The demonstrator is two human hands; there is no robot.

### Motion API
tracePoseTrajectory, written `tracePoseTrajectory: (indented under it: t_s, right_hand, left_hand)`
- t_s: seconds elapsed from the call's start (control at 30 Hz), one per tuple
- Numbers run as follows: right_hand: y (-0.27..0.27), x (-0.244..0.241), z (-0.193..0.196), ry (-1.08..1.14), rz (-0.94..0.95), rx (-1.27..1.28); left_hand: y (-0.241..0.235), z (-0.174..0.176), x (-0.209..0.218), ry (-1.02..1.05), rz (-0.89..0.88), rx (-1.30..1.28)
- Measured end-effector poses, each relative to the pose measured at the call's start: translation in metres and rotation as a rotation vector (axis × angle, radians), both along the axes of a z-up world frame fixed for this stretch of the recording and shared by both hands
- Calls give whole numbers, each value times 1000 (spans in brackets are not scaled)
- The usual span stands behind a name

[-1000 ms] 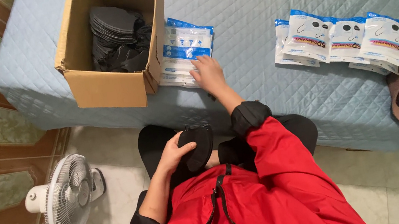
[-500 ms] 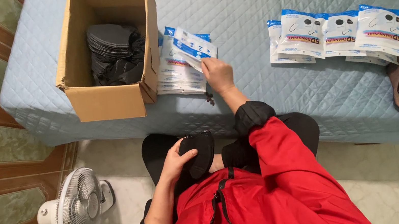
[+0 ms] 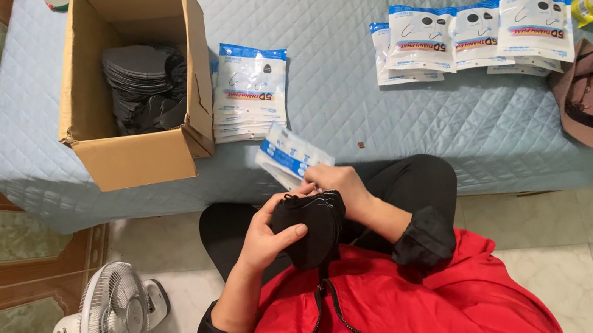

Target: The person sits on the floor and handles black face masks, folding them and placing them into small plastic packaging. They also handle a cardboard box filled with masks and a stack of empty packaging bags.

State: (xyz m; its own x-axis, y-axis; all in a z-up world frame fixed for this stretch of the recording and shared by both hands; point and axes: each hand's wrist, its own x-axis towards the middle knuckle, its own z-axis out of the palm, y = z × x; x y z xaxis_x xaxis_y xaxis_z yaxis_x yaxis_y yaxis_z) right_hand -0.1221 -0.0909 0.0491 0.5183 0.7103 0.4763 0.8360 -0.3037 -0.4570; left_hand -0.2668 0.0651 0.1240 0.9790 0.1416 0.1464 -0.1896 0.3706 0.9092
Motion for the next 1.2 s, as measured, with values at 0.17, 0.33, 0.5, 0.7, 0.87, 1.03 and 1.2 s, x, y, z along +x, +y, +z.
tracePoseTrajectory:
  t_s: [0.17, 0.33, 0.5, 0.7, 0.87, 1.03, 1.2]
  right_hand:
    - [-23, -20, -1, 74, -45, -16]
    - [-45, -21, -26, 352, -112, 20]
    - [-54, -26, -16, 660, -138, 112]
    - [-58, -33, -7, 609, -155, 133]
    - [-58, -37, -11, 433, -128, 49]
    - [-58, -41, -8, 289, -98, 18]
    - [-60, -44, -2, 462, -13, 152]
  left_hand:
    - [7, -57, 2, 212, 58, -60]
    - [2, -53, 0, 342, 81, -89]
    - [3, -27, -2, 351, -11, 12]
    - [4, -38, -4, 338, -21, 221]
    - [-2, -24, -4, 353, -25, 329]
    - [1, -20, -3, 337, -67, 387]
    - [5, -44, -1, 404, -79, 515]
